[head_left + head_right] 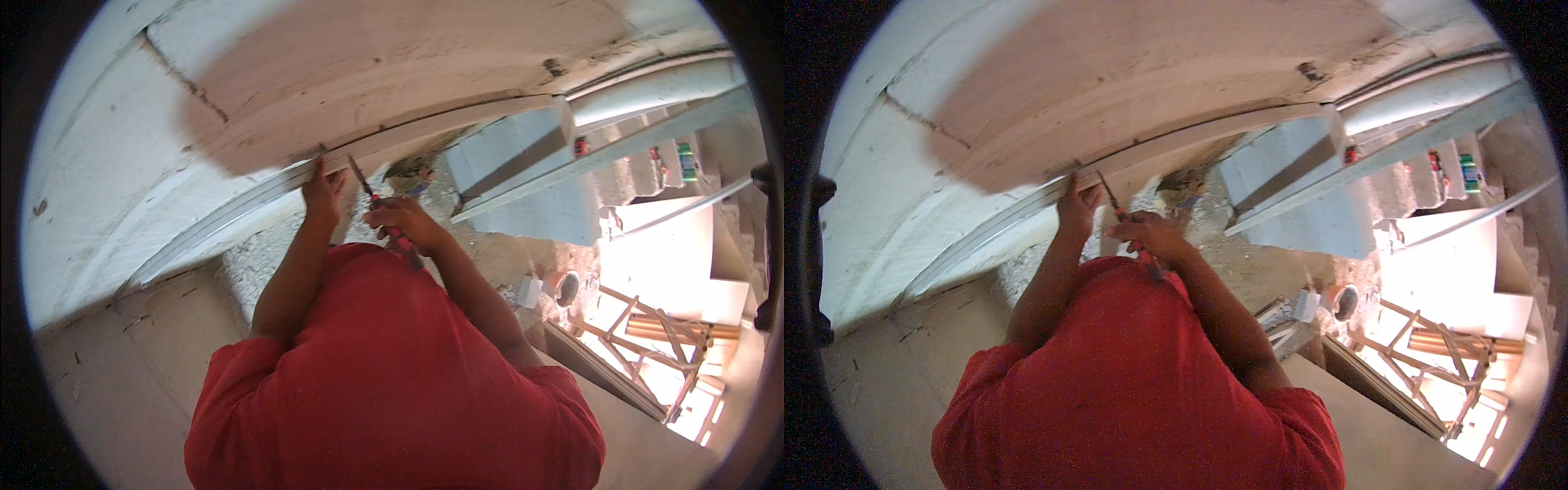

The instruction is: The person uses tin snips to cut a long white molding strip along a ceiling line, then repositions and cuts again. The person removes the cut pieces and carries them down the stairs.

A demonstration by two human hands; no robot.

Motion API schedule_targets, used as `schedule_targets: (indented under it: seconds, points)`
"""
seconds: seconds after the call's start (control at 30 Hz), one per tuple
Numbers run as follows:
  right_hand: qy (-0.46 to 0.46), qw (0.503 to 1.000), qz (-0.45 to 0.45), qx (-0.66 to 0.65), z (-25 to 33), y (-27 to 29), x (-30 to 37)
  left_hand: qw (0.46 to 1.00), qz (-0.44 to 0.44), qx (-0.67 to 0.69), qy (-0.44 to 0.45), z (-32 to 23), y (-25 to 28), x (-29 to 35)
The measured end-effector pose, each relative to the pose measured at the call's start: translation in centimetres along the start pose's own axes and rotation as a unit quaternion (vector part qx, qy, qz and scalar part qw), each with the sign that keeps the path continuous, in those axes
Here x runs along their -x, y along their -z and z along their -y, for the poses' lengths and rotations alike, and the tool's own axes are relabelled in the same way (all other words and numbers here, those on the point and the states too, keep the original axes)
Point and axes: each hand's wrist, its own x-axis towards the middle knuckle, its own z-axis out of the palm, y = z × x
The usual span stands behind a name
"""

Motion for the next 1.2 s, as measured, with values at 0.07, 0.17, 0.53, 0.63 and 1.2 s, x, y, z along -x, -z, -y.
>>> schedule_targets:
  seconds: [0.07, 0.17, 0.53, 0.63, 1.2]
  points:
    - [-0.100, 0.992, -0.003, -0.076, -0.4, 0.3, -0.3, 0.985, -0.041, 0.147, 0.083, -0.6, -0.5, 0.3]
    - [-0.115, 0.992, 0.004, -0.043, -0.9, 0.7, -0.5, 0.985, -0.055, 0.149, 0.070, -1.5, -1.3, 1.2]
    - [-0.089, 0.996, 0.010, 0.001, -1.6, 1.3, -0.9, 0.991, -0.062, 0.106, 0.049, -2.0, -1.2, 2.2]
    - [-0.093, 0.996, 0.013, -0.011, -1.6, 1.1, -1.0, 0.992, -0.070, 0.098, 0.046, -2.1, -1.2, 2.3]
    - [-0.068, 0.998, -0.003, -0.018, -0.7, 1.6, -0.6, 0.990, -0.085, 0.092, 0.066, -2.0, -1.9, 2.1]
